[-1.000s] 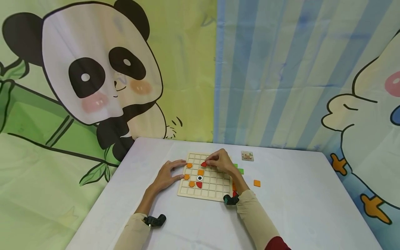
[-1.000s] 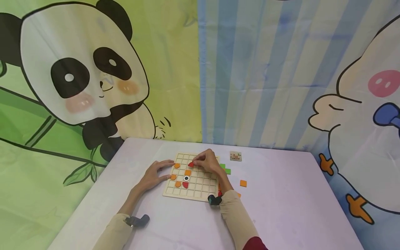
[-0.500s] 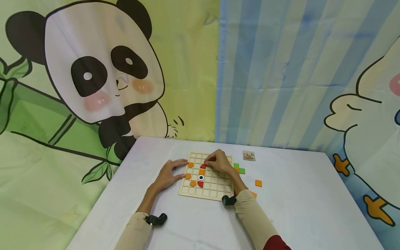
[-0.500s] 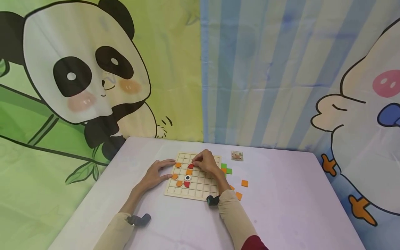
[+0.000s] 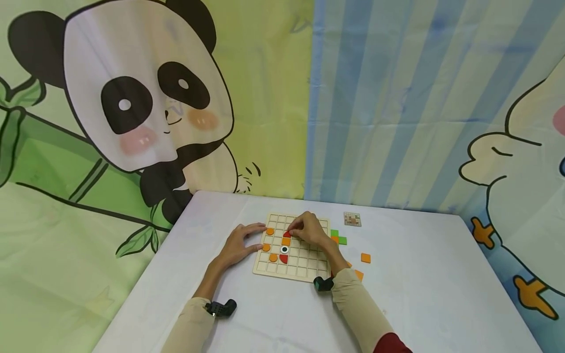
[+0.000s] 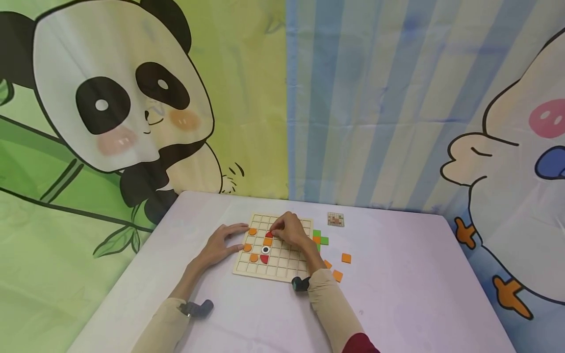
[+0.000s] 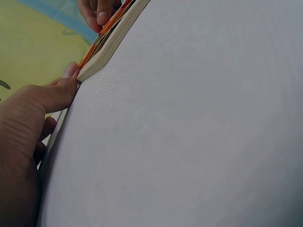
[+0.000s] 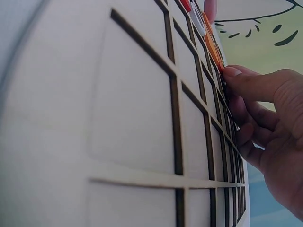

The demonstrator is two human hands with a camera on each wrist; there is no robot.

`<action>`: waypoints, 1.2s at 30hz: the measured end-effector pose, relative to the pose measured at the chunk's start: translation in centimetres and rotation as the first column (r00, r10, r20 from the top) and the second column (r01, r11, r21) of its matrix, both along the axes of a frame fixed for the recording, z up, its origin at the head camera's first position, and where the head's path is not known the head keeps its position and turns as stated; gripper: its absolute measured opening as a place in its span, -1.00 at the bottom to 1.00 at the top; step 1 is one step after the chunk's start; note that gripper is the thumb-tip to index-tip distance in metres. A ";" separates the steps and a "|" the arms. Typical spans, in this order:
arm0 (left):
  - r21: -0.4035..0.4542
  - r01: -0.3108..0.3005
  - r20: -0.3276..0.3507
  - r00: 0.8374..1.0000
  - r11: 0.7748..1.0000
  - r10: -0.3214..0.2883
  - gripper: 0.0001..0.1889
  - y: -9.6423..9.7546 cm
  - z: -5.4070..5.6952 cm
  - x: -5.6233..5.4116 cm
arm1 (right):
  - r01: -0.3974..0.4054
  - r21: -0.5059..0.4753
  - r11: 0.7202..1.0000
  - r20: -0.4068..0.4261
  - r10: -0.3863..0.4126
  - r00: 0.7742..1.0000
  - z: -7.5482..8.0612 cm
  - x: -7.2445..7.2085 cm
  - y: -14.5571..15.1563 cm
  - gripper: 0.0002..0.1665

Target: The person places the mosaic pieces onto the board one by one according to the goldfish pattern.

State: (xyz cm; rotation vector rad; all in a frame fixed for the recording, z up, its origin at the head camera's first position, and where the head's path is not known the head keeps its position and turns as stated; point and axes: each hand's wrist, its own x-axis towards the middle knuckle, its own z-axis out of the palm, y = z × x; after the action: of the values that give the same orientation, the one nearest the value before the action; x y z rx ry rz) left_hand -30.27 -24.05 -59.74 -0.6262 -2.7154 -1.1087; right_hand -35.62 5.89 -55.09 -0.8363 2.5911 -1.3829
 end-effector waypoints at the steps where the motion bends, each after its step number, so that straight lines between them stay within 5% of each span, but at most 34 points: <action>1: -0.004 0.000 -0.009 1.000 1.000 0.000 -0.39 0.0 0.0 0.0 | 0.000 0.002 1.000 -0.002 0.000 1.000 0.0 0.0 0.0 -0.90; 12: -0.004 -0.006 0.002 1.000 1.000 0.006 -0.38 0.2 0.0 -0.1 | -0.019 0.021 1.000 -0.028 0.020 0.999 1.8 1.1 0.9 -0.86; 24: -0.013 -0.014 0.012 1.000 1.000 0.014 -0.39 0.1 0.0 -0.1 | -0.033 0.053 0.998 -0.069 0.036 0.997 4.7 2.4 5.3 -0.78; 36: -0.010 -0.012 -0.004 1.000 1.000 0.012 -0.39 0.0 -0.2 -0.2 | -0.009 0.122 0.993 -0.100 0.022 0.995 5.1 3.1 9.9 -0.75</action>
State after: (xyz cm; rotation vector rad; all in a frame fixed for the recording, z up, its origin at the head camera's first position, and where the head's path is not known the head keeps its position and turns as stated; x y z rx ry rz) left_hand -30.45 -24.02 -59.98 -0.6122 -2.7198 -1.0906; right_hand -32.55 15.79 -50.04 -0.9287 2.7053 -1.1948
